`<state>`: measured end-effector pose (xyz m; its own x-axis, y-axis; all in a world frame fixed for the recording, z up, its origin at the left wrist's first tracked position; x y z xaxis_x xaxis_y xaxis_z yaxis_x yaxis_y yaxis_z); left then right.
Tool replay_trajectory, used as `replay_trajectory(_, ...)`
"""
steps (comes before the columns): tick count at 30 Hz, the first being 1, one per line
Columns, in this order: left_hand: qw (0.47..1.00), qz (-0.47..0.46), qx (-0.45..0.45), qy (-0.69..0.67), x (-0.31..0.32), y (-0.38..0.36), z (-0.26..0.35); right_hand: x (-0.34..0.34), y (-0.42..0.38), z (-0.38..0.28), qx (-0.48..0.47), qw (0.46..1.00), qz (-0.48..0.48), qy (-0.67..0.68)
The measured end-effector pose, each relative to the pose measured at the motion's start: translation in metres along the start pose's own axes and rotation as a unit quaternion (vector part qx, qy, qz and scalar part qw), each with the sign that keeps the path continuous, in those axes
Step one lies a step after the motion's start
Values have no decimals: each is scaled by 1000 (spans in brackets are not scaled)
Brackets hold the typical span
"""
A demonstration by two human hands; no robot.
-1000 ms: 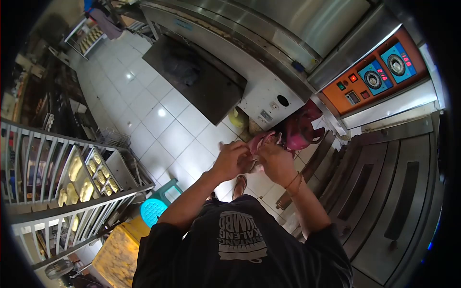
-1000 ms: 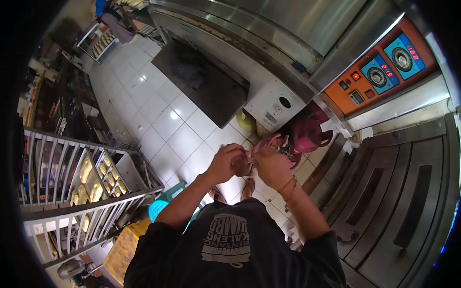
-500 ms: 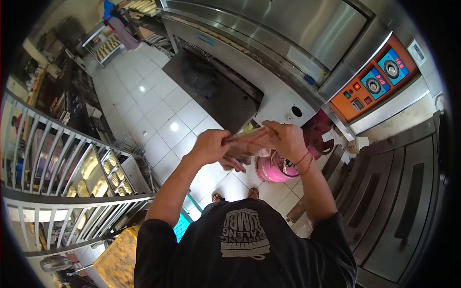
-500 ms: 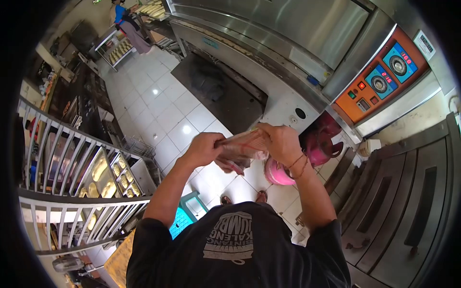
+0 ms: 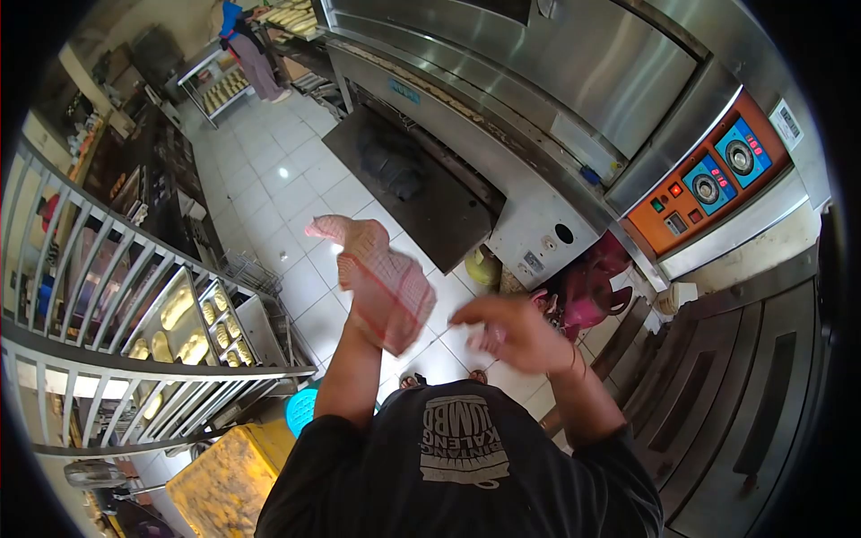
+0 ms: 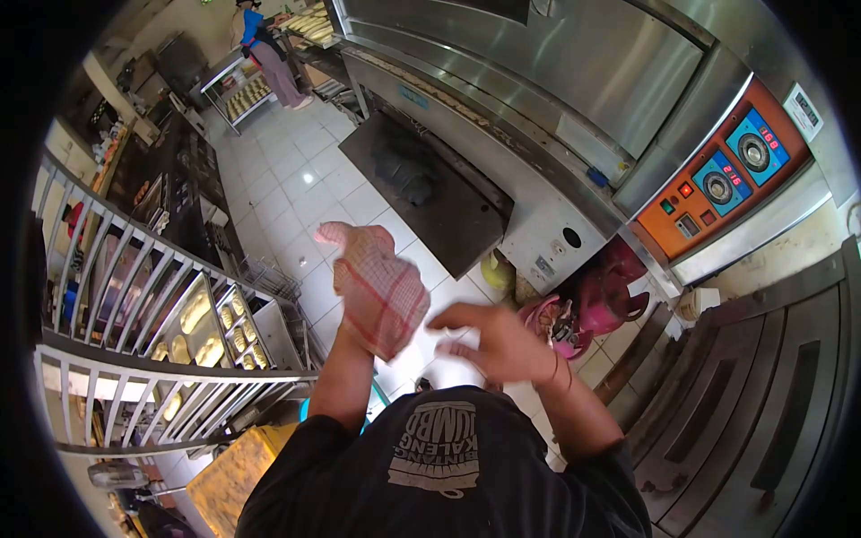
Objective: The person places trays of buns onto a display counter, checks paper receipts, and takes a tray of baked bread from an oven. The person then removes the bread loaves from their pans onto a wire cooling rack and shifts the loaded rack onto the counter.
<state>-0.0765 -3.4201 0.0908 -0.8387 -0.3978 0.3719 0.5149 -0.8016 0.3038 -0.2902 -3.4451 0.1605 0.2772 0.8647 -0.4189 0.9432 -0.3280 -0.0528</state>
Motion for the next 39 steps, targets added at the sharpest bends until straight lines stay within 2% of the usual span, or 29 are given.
replay_trajectory(1,997,9,11,-79,10,3,10,-6,14,8,1,1000,3,-1)
replay_trajectory(2,991,15,24,-130,20,17,17,-20,27,16,-32,960,35,276)
replay_trajectory(3,986,18,40,-163,30,24,23,-37,36,26,-65,844,63,528)
replay_trajectory(5,975,19,70,-211,57,24,33,-63,49,29,-101,750,57,651)
replay_trajectory(6,969,17,86,-229,72,16,37,-64,54,28,-104,752,57,649)
replay_trajectory(8,960,1,105,-259,109,2,30,-51,70,21,-155,718,44,677)
replay_trajectory(9,956,-5,110,-271,123,-2,27,-39,78,20,-111,822,163,534)
replay_trajectory(10,955,-4,115,-275,129,-6,27,-27,77,19,-59,889,273,364)
replay_trajectory(11,953,2,123,-277,128,-13,28,-20,67,7,-128,928,292,193)
replay_trajectory(13,949,7,140,-282,127,-26,34,-9,59,-2,-123,950,287,25)
replay_trajectory(14,949,6,146,-281,125,-31,35,-9,55,-7,-125,949,288,25)
replay_trajectory(18,944,4,151,-293,126,-34,38,-2,35,-44,-117,939,294,-136)
replay_trajectory(20,942,2,149,-302,128,-33,35,-15,34,-42,-132,963,218,82)
replay_trajectory(21,940,4,149,-308,127,-30,35,-18,34,-44,-131,963,220,80)
replay_trajectory(22,940,1,148,-308,128,-29,35,-24,35,-44,-167,920,161,317)
replay_trajectory(23,938,4,149,-314,128,-28,35,-28,37,-41,-192,818,91,535)
replay_trajectory(29,931,9,154,-330,125,-26,35,-25,46,-18,-148,805,95,567)
replay_trajectory(32,928,12,154,-338,124,-22,32,-12,55,12,-28,890,205,406)
replay_trajectory(34,926,17,153,-343,122,-21,31,-2,56,20,14,908,238,345)
replay_trajectory(38,916,34,159,-367,116,-15,27,18,48,4,-67,954,280,85)
replay_trajectory(39,912,38,160,-376,117,-17,25,15,46,2,-66,954,280,85)
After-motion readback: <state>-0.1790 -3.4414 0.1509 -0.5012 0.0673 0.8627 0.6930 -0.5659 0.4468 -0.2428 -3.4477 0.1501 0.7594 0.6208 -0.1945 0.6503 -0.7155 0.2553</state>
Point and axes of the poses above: each hand's wrist, its own y-axis towards the middle knuckle, its own x-axis out of the palm, z = x × y, the point moved 5 cm from there along y, towards the middle knuckle, and after that the axes turned 14 degrees about x, right-handed, at the moved point
